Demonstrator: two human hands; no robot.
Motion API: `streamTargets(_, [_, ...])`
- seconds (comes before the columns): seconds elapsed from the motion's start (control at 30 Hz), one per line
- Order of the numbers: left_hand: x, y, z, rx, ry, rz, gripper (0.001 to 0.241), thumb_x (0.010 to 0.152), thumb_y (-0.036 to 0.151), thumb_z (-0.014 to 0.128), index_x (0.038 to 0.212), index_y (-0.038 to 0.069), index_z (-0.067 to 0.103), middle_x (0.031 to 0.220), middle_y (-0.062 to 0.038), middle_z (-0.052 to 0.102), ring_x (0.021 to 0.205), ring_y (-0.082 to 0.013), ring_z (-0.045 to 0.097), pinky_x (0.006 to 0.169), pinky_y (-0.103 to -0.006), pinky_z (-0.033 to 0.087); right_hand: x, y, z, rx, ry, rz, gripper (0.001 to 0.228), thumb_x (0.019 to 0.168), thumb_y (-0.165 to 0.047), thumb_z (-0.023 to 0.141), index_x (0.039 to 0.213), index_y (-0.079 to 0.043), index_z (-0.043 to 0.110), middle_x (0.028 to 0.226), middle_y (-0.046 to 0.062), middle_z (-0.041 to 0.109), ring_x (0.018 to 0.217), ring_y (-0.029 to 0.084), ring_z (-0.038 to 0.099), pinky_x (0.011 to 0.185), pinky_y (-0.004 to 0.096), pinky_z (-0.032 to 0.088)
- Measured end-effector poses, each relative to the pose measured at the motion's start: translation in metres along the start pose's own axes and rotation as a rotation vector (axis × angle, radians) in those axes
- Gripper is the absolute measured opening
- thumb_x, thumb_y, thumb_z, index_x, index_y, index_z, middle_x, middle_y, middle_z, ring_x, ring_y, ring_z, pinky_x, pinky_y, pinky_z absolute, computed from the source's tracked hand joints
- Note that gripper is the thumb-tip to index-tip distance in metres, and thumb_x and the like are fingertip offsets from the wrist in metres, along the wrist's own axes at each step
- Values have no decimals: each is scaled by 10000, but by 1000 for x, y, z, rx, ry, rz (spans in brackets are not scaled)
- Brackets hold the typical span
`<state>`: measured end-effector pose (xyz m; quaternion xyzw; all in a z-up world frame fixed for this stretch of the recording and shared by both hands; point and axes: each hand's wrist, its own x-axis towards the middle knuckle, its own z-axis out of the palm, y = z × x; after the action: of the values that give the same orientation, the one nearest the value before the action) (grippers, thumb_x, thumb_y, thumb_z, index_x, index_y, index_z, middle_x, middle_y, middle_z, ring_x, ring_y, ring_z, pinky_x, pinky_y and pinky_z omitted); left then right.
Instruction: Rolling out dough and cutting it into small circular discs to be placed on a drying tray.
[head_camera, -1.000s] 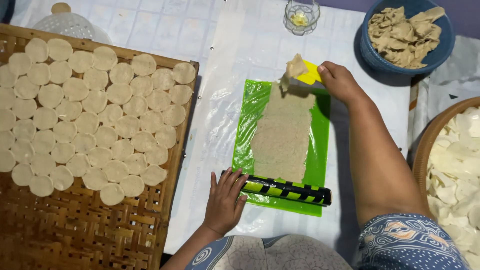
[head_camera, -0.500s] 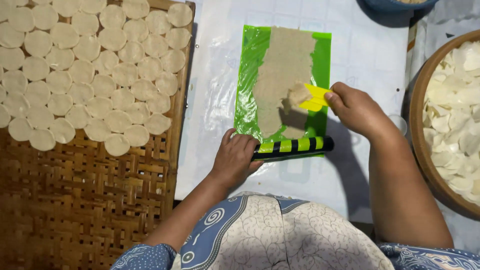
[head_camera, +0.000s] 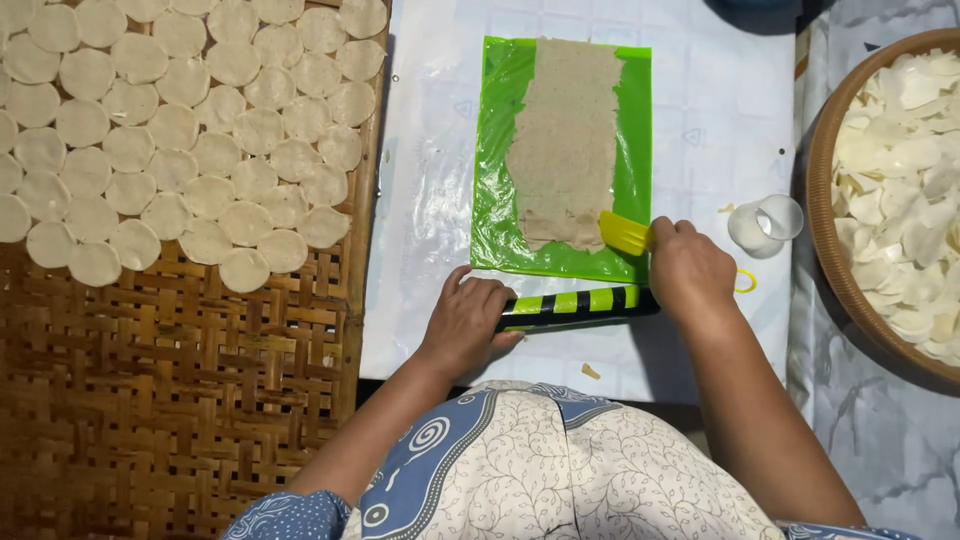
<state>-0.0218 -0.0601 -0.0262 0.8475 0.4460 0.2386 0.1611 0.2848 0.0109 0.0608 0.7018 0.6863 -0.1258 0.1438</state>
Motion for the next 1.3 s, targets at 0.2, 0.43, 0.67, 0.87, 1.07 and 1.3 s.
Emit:
streamTargets(0.2, [1, -8, -24, 6, 41, -3, 611, 737, 458, 842, 1196, 136, 598, 1054, -68, 636, 1011, -256, 641, 1181, -538, 313, -32, 59, 68, 117, 257, 141, 386, 1046, -124, 527, 1405, -148, 669, 1220, 208, 563, 1172, 466, 586, 987, 592, 505])
streamTargets(0.43, [63, -41, -30, 54, 109, 127, 579, 780, 492, 811, 1191, 140, 606, 1066, -77, 657, 1036, -267, 652, 1185, -553, 299, -8, 0, 29, 469, 570, -223, 312, 1127, -184, 522, 1372, -50, 662, 1229, 225, 614, 1206, 457, 601, 1049, 582, 451])
streamTargets(0.67, [109, -69, -9, 112, -107, 40, 558, 862, 559, 722, 1262, 180, 632, 1218, -74, 675, 1254, -268, 589, 1262, -581, 104, 46, -37, 52, 204, 326, -123, 569, 1175, -448, 251, 1467, -76, 566, 1545, 186, 515, 1465, 320, 441, 1232, 589, 141])
streamTargets(0.87, [143, -56, -14, 175, -236, -213, 553, 1093, 543, 297, 1463, 207, 533, 1606, -149, 421, 1547, -346, 267, 1256, -605, 65, 86, -43, 43, 158, 288, -79, 597, 1151, -412, 236, 1572, -50, 454, 1663, 224, 331, 1566, 342, 240, 1235, 602, 12])
streamTargets(1.07, [124, -42, -21, 198, -191, -249, 553, 1100, 436, 328, 1532, 122, 471, 1656, -171, 339, 1553, -358, 245, 1254, -577, 103, 56, -49, 60, 201, 457, -134, 594, 1113, -353, 372, 1548, 45, 436, 1664, 302, 251, 1561, 413, 187, 1205, 646, 64])
streamTargets(1.3, [148, -68, 3, 291, -122, -250, 520, 1087, 377, 337, 1498, 123, 530, 1628, -135, 408, 1530, -342, 313, 1244, -585, 144, 92, -39, 70, 140, 599, -187, 546, 1106, -357, 438, 1503, 3, 538, 1569, 315, 436, 1494, 427, 363, 1155, 652, 211])
